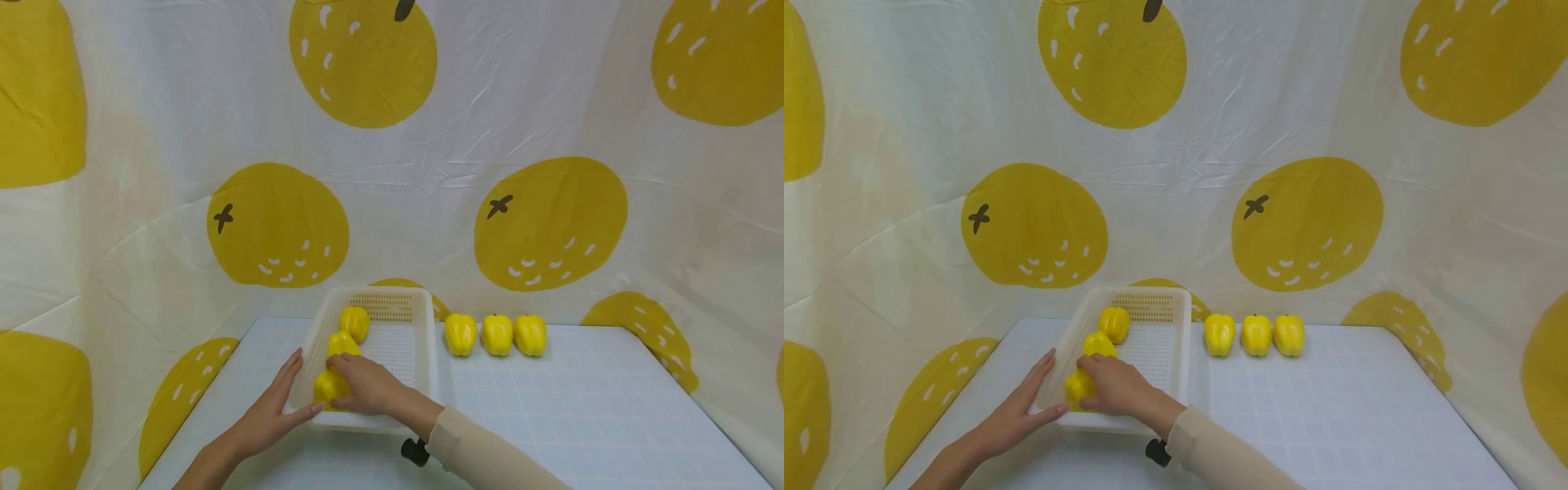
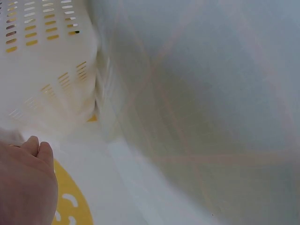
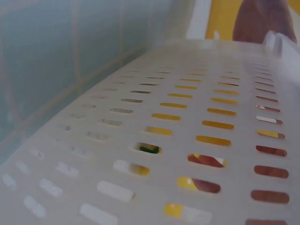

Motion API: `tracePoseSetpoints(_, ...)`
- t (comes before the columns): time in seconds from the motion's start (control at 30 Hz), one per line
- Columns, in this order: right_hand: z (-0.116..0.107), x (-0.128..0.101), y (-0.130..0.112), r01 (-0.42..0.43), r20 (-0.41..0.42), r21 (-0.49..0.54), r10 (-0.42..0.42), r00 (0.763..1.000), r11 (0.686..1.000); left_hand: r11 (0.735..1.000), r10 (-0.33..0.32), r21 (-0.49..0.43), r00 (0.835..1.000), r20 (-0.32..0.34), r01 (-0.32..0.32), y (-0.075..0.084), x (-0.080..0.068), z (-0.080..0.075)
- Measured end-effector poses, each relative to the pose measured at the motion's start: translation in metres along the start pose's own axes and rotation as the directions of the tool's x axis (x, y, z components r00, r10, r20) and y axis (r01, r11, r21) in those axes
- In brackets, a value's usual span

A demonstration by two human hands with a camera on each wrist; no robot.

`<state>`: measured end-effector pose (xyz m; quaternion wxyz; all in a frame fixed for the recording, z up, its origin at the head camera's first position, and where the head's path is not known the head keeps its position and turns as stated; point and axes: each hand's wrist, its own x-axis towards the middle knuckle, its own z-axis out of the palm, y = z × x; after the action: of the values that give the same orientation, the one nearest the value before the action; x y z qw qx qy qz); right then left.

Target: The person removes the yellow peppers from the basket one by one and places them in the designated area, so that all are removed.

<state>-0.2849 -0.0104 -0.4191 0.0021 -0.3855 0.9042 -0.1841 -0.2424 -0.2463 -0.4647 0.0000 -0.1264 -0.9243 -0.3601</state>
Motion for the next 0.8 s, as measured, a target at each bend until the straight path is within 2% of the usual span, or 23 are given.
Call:
tracePoseSetpoints(0.17, -0.004, -0.003, 0.005, -0.007, -0.026, -0.008, 0.007, 1.000, 1.000, 1.000, -0.014, 0.007, 1.000, 0.008, 0.014, 0.003, 0.001, 0.000)
tracePoseSetpoints(0.27, -0.007, -0.005, 0.010, -0.041, -0.008, 0.003, 0.041, 0.999, 0.999, 1.000, -0.021, 0.014, 1.000, 0.003, 0.021, 0.005, 0.001, -0.001)
tracePoseSetpoints(0.47, -0.015, -0.016, 0.025, -0.105, 0.046, 0.124, 0.100, 0.994, 0.987, 1.000, -0.018, 0.017, 1.000, -0.005, 0.018, 0.006, 0.001, -0.003)
tracePoseSetpoints(0.67, -0.019, -0.026, 0.039, -0.083, 0.032, 0.198, 0.078, 0.996, 0.977, 1.000, -0.012, 0.020, 1.000, -0.010, 0.012, 0.004, 0.001, -0.002)
tracePoseSetpoints(0.8, -0.020, -0.030, 0.047, -0.066, 0.008, 0.302, 0.066, 0.998, 0.951, 1.000, -0.014, 0.021, 1.000, -0.010, 0.014, 0.003, 0.000, -0.001)
